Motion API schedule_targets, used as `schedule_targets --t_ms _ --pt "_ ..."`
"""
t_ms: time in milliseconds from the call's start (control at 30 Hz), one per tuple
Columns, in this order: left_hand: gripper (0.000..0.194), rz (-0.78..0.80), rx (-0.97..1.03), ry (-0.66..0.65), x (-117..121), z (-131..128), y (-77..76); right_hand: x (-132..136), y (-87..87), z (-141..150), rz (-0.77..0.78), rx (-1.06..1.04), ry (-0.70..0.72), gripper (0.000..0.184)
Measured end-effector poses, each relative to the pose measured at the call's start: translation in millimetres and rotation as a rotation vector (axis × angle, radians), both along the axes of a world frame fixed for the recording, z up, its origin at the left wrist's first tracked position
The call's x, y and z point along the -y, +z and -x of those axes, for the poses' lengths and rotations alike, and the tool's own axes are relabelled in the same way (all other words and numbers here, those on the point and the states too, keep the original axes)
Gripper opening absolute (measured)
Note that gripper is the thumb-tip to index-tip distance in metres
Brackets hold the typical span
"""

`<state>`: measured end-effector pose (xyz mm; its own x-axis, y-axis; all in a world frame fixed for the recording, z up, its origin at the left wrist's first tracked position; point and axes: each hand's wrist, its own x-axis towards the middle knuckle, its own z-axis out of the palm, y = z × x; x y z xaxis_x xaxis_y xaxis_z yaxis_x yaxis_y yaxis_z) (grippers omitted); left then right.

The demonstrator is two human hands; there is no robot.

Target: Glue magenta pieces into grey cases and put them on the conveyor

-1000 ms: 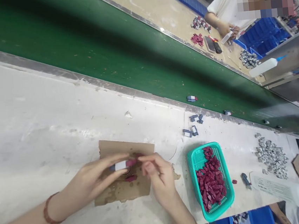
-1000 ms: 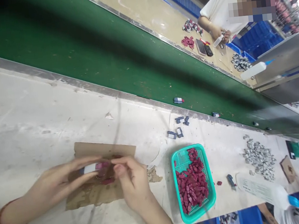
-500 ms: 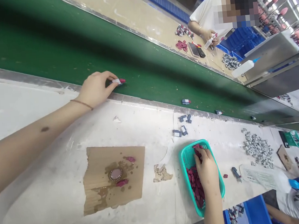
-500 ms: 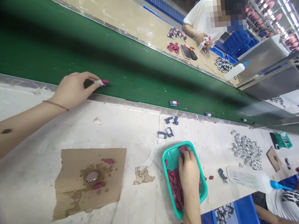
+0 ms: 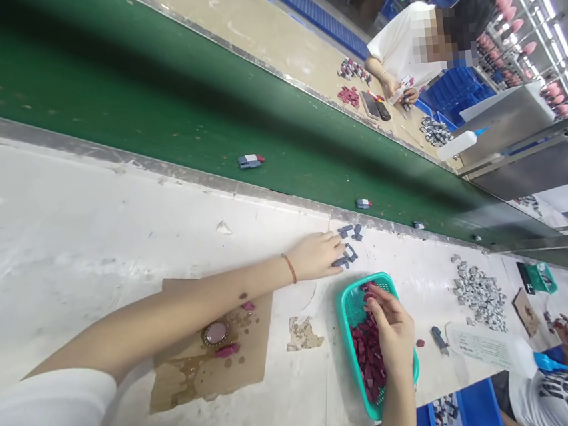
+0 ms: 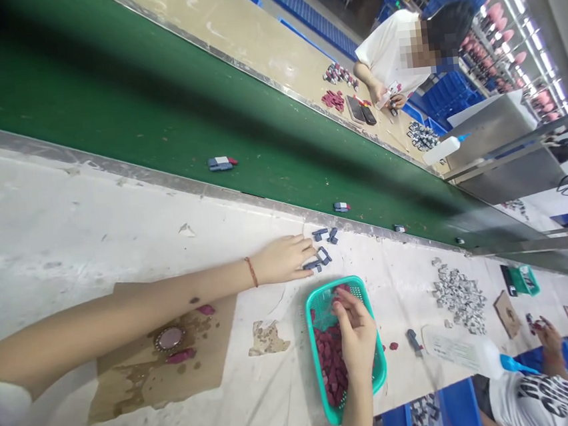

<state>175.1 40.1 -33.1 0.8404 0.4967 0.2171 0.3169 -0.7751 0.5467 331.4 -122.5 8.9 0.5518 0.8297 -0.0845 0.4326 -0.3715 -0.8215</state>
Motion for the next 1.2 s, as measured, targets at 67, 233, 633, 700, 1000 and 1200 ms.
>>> schedule_targets --t_ms 67,233,633,700,1000,1200 --pt "0.035 0.029 -0.006 -0.013 9.5 -6.6 1.4 0.6 3.9 6.4 -0.043 -0.131 -0.043 0.031" --pt "0.027 0.152 0.016 0.014 24.9 -18.4 6.4 -4.1 12.1 31.1 -0.160 -0.304 -0.030 0.024" --pt "0.016 0.664 0.306 0.327 5.9 93.8 8.7 -9.3 -8.9 133.0 -0.184 0.016 0.831 0.011" --pt "0.017 0.828 0.391 0.388 10.7 126.0 12.0 -15.2 -19.0 147.7 -0.271 0.105 0.989 0.016" --pt "0.029 1.367 0.785 0.717 63.2 201.7 15.2 -28.6 -41.3 166.1 -0.342 0.529 1.192 0.027" --pt "0.031 1.407 0.828 0.755 86.4 204.8 7.6 -29.5 -35.9 167.8 -0.304 0.538 1.176 0.029"
